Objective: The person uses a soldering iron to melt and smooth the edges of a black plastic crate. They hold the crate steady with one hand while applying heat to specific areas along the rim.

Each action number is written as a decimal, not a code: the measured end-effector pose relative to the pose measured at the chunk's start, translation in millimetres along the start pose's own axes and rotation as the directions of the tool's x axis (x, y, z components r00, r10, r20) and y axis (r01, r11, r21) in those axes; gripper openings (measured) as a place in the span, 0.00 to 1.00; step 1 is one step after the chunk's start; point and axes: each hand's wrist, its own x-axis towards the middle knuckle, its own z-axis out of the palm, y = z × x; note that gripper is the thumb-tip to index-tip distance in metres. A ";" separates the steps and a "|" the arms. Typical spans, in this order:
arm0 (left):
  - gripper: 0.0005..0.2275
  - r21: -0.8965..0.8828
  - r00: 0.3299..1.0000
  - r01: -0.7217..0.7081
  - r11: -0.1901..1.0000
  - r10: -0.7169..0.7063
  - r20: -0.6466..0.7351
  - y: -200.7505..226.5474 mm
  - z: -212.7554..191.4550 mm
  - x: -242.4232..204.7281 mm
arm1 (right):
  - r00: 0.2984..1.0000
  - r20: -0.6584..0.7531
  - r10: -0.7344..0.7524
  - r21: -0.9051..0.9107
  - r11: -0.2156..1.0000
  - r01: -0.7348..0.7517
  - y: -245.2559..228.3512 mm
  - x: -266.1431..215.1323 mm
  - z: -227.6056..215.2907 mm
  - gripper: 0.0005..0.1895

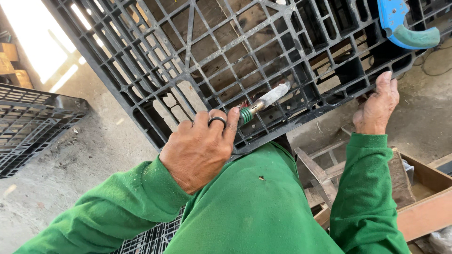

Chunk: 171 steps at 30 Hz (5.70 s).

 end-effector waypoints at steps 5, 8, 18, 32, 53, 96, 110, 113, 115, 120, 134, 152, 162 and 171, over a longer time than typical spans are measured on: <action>0.19 0.055 0.998 -0.021 0.998 0.025 -0.065 -2.1 -1.8 3.1 | 1.000 0.009 0.005 -0.032 0.999 -0.005 2.8 3.0 -3.7 0.15; 0.18 0.077 0.995 -0.024 0.997 0.031 -0.091 -4.6 2.5 2.7 | 1.000 0.021 -0.011 -0.061 0.998 0.012 5.9 8.0 -7.8 0.15; 0.21 -0.090 0.981 0.051 0.995 -0.066 -0.181 -2.6 20.1 -16.2 | 0.996 0.022 0.089 -0.138 0.987 -0.085 -5.3 7.8 -0.9 0.18; 0.21 -0.122 0.990 0.024 0.992 -0.041 -0.136 -10.1 20.8 -13.9 | 0.998 0.000 0.064 -0.171 0.983 -0.063 7.2 15.5 -20.0 0.15; 0.17 0.006 0.981 -0.035 0.999 0.036 -0.190 -6.2 1.0 4.8 | 0.999 0.051 0.009 -0.046 0.999 -0.007 10.1 12.1 -16.8 0.16; 0.10 0.078 0.945 -0.286 0.955 0.295 -0.143 -53.2 -22.3 55.3 | 1.000 0.028 -0.002 -0.010 1.000 0.002 5.4 5.3 -2.7 0.16; 0.10 0.106 0.940 -0.315 0.943 0.326 -0.102 -51.0 -30.1 64.0 | 1.000 0.000 0.011 -0.029 1.000 -0.011 -0.9 3.2 1.8 0.15; 0.10 0.121 0.939 -0.322 0.939 0.333 -0.086 -51.3 -31.7 66.0 | 1.000 0.010 0.012 -0.013 1.000 -0.012 -0.8 3.4 1.4 0.16; 0.10 0.127 0.939 -0.322 0.938 0.334 -0.082 -51.0 -31.3 66.2 | 1.000 0.012 0.009 -0.010 1.000 -0.009 -1.5 3.7 3.0 0.16; 0.10 0.147 0.942 -0.307 0.940 0.322 -0.091 -49.1 -20.6 61.4 | 0.999 0.032 -0.001 -0.016 1.000 0.001 -4.1 0.2 5.3 0.18; 0.20 -0.703 0.731 0.660 0.264 -0.013 0.682 -27.0 14.3 2.3 | 0.998 0.055 -0.001 0.027 1.000 -0.001 -0.7 3.1 1.3 0.16; 0.14 -0.518 0.666 0.450 -0.728 -0.113 0.738 92.5 -6.0 13.8 | 0.968 0.224 0.115 -0.084 0.992 -0.098 -24.4 4.7 -12.3 0.22; 0.12 -0.581 0.539 0.373 -0.723 -0.340 0.770 159.7 -51.1 66.8 | 0.856 0.319 0.407 -0.274 0.904 -0.328 -61.1 29.8 -25.1 0.19; 0.10 -0.573 0.448 0.558 -0.600 -0.363 0.817 164.1 -79.2 89.4 | 0.748 0.442 0.496 -0.296 0.867 -0.400 -54.1 52.9 -51.7 0.13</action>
